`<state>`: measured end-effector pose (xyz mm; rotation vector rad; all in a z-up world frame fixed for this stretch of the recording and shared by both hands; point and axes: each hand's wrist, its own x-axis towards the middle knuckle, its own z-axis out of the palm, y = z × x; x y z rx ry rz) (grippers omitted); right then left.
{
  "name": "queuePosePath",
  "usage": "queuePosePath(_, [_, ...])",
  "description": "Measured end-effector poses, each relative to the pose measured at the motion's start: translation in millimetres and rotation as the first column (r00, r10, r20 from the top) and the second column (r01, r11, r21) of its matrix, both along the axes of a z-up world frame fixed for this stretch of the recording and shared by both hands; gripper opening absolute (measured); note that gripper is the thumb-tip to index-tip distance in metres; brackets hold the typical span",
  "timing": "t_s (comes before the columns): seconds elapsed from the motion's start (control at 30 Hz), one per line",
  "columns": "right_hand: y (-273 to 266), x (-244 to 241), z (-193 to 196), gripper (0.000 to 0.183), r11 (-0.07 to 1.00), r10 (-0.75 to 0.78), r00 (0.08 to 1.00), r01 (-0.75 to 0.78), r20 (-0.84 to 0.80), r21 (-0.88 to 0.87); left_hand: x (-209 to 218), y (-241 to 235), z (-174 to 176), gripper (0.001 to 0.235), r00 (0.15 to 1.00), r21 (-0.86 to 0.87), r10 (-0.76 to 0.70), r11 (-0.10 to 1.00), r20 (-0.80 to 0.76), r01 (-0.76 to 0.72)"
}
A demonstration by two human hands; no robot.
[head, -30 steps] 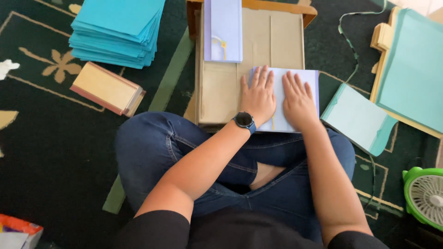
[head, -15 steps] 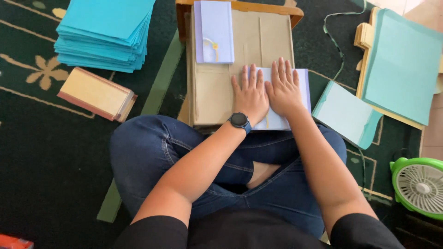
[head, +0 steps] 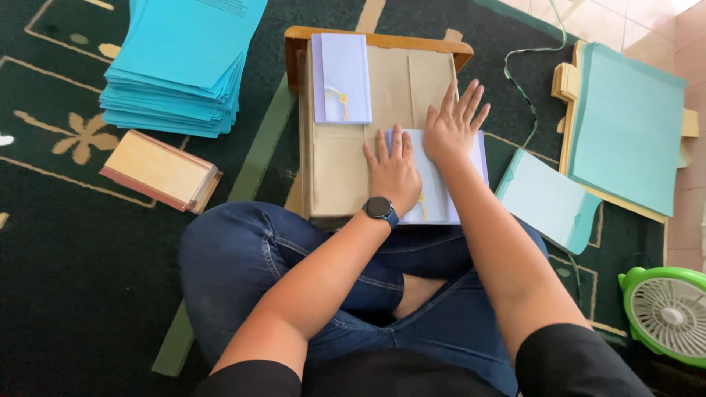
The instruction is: Folding paper inserts and organizing them into a neat stack on a cardboard surface.
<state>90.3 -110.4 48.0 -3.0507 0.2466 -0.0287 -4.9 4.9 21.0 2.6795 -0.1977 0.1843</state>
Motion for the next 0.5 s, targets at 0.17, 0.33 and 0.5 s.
queuePosePath(0.17, [-7.7,-45.8,-7.4,0.069,0.997,0.073,0.997,-0.074,-0.021,-0.026,3.7,0.1,-3.3,0.064,1.000,0.024,0.013,1.000,-0.012,-0.012])
queuePosePath(0.33, [-15.1,-107.8,-2.2,0.068,0.992,0.123,0.987,-0.123,-0.102,0.005,-1.8,0.1,0.5,0.064,0.998,0.068,0.051,0.996,0.044,-0.054])
queuePosePath(0.5, [-31.0,-130.1,-14.8,0.071,0.976,0.216,0.962,-0.217,-0.166,0.014,2.6,-2.0,-7.8,0.062,0.997,0.031,0.072,0.997,0.034,-0.073])
